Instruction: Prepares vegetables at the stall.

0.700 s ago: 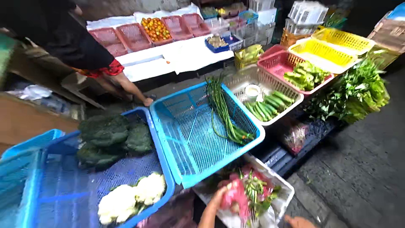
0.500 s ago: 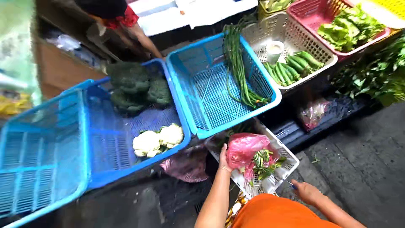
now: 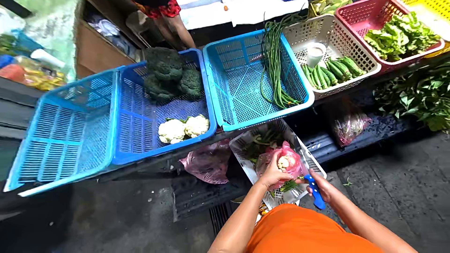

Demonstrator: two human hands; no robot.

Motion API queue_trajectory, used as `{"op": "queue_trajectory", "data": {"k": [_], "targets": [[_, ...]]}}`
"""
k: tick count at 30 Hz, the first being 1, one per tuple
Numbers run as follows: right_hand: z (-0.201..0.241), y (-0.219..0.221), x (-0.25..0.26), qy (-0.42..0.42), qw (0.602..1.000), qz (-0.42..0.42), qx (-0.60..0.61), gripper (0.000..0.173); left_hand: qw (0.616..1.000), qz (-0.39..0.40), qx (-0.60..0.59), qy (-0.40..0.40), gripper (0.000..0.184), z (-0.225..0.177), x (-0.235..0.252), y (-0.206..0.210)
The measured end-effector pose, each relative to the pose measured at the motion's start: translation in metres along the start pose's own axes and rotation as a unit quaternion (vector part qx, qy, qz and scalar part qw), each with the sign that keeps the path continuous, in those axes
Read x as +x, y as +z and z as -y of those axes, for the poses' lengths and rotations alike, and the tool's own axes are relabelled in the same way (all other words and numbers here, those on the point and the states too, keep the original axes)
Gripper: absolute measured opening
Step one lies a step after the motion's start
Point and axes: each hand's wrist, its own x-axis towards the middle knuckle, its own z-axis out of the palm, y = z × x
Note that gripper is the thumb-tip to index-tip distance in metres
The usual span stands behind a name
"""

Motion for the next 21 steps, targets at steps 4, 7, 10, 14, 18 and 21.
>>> {"op": "queue_trajectory", "data": {"k": [4,7,10,14,18,21], "targets": [[0.015,0.041,0.018,-0.022,0.998,-0.029,0.058,0.033,1.000,-0.004,-0.028,-0.002,0.118,0.004,-0.015,0.021],[0.016,0.049,0.021,-0.034,0.997,-0.033,0.062,0.044,0.993,-0.022,-0.110,-0.030,0.082,0.018,-0.022,0.013],[0.017,0.043,0.020,-0.040,0.998,-0.016,0.035,0.049,0.974,-0.032,-0.206,-0.087,0.055,0.035,-0.027,-0.002],[0.017,0.036,0.014,-0.042,0.999,0.013,0.031,0.043,0.920,-0.132,-0.341,-0.144,0.038,0.048,-0.033,-0.007],[0.008,0.026,0.010,-0.047,0.998,0.009,-0.029,0.047,0.828,-0.239,-0.486,-0.145,0.033,0.057,-0.036,-0.030],[-0.004,0.003,0.018,-0.060,0.984,-0.027,-0.168,0.046,0.796,-0.264,-0.536,-0.099,0.038,0.057,-0.046,-0.054]]}}
